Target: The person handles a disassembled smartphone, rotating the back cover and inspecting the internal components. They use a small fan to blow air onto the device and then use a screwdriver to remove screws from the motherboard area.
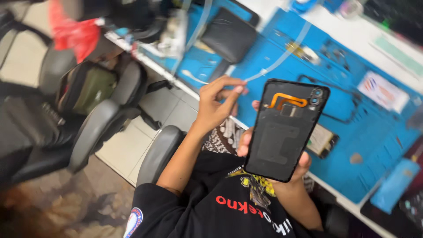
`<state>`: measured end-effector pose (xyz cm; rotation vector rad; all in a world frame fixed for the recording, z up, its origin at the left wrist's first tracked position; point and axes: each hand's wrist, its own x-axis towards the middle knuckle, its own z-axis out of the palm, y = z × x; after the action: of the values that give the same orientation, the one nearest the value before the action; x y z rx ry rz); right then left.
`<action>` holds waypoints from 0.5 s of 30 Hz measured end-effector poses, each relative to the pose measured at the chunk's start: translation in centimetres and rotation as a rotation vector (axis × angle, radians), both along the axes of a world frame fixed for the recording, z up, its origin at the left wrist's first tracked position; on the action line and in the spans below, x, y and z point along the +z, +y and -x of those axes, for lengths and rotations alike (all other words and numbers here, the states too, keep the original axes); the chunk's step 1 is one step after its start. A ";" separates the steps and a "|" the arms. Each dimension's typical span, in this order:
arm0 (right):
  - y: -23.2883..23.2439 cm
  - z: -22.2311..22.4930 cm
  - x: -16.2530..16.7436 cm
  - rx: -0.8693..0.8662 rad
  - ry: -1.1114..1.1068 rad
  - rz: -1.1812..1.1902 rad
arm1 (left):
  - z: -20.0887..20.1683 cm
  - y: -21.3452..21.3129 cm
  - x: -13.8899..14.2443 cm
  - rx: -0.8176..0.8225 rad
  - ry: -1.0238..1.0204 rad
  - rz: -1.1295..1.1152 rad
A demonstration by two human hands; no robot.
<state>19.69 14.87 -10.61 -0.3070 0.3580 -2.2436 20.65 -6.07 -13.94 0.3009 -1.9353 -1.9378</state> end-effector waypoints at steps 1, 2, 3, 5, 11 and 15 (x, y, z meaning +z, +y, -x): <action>-1.5 -0.4 -0.1 -0.008 -0.003 0.006 | -1.8 -1.9 -0.2 0.095 -0.021 0.009; -2.6 -1.2 -0.3 -0.025 -0.030 0.003 | -3.7 -3.5 -0.3 0.168 0.037 0.071; -3.6 -1.6 -0.2 -0.043 -0.056 -0.005 | -5.5 -5.3 -0.2 0.240 0.094 0.131; -4.6 -2.6 -0.8 0.001 -0.092 0.031 | -9.4 -8.2 -0.4 0.375 0.124 0.220; -5.7 -8.1 -3.0 0.066 -0.069 0.044 | -22.9 -18.0 -0.1 0.634 0.041 0.485; -6.6 -12.9 -3.5 -0.006 -0.007 -0.003 | -27.9 -27.0 0.1 0.654 0.135 0.570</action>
<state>32.54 8.32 -14.08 -0.2971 0.3590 -2.2493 48.57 -33.03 -13.84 0.5332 -1.8847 -0.9340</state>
